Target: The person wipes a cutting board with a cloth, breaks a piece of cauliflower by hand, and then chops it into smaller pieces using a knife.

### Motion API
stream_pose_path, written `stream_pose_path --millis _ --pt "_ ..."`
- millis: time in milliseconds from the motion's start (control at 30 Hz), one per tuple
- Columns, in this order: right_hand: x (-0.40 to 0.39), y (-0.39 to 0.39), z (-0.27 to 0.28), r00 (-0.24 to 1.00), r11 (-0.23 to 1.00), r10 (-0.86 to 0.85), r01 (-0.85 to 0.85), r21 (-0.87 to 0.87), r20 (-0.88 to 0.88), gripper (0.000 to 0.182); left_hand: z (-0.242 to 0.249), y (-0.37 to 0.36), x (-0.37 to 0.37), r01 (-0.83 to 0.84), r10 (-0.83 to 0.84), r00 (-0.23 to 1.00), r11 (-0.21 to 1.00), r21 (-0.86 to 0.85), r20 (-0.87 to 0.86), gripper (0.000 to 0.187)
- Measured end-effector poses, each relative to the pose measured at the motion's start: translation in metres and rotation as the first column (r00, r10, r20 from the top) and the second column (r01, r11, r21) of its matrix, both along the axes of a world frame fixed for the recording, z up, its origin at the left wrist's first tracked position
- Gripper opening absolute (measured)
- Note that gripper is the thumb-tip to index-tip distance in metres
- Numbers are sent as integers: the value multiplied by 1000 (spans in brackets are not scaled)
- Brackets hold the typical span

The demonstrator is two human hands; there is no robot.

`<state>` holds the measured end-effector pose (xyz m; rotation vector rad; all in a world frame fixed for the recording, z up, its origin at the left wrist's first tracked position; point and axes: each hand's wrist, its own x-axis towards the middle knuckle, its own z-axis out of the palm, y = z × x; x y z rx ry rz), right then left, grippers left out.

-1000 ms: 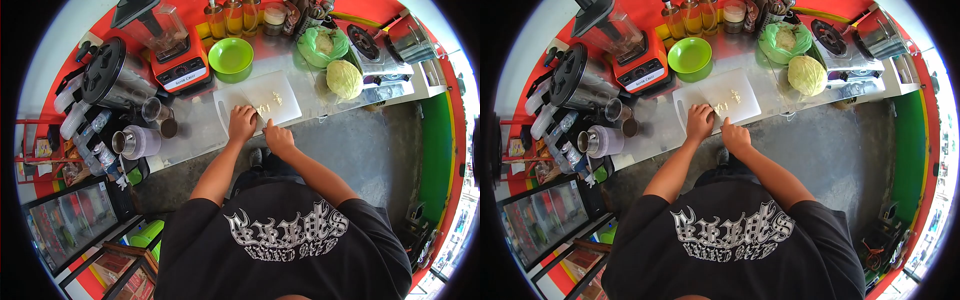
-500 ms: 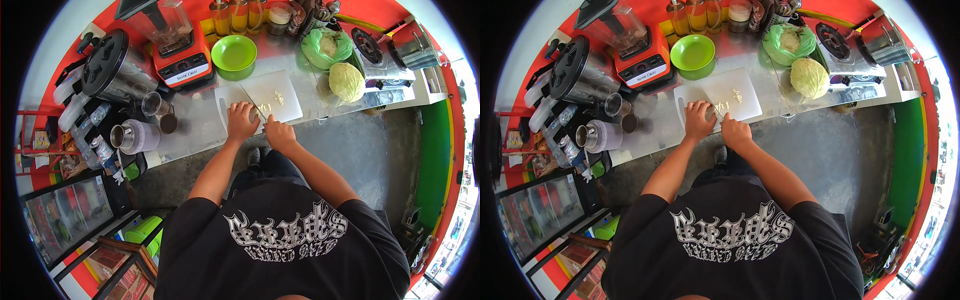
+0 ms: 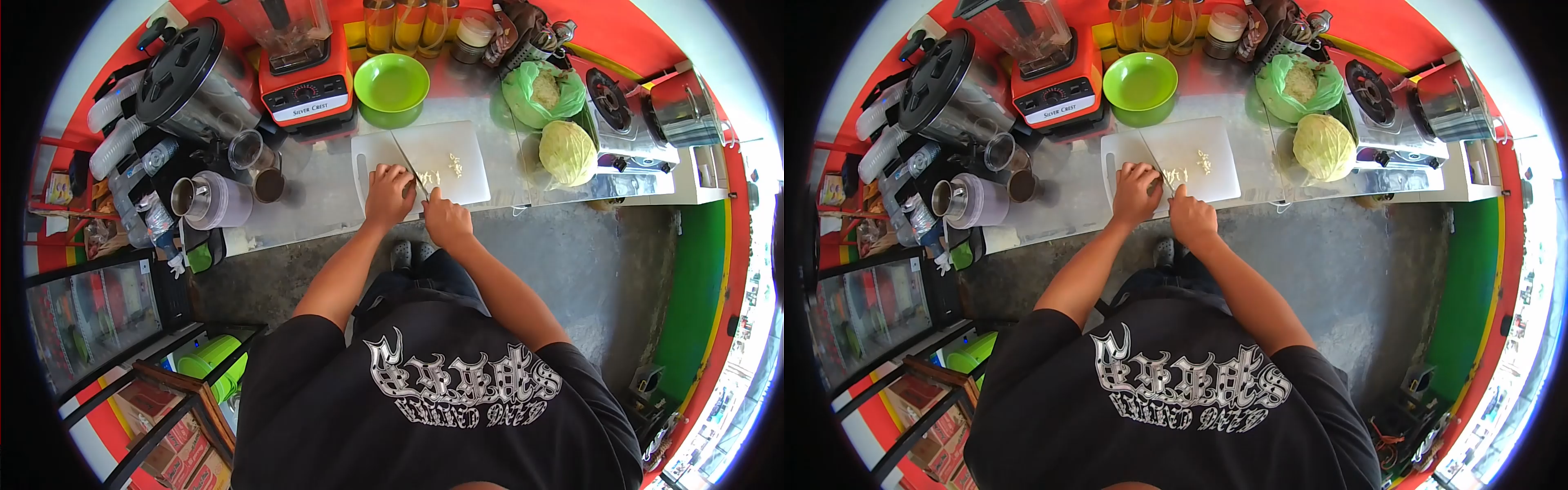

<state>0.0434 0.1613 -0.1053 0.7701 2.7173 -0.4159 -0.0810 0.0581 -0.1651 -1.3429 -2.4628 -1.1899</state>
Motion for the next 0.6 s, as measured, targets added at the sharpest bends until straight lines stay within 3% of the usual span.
stream_pose_path --millis 267,467,600 --pt "15 -13 -4 998 997 -60 60 -48 6 34 -3 2 0 -8 8 1000 1000 5 22 9" --pt "0 -1 3 1000 1000 9 -9 -6 6 33 0 -1 -1 26 -26 999 1000 17 42 9" --pt "17 -13 -1 997 993 -74 72 -96 -15 35 -6 -1 -3 30 -32 998 999 42 61 8"
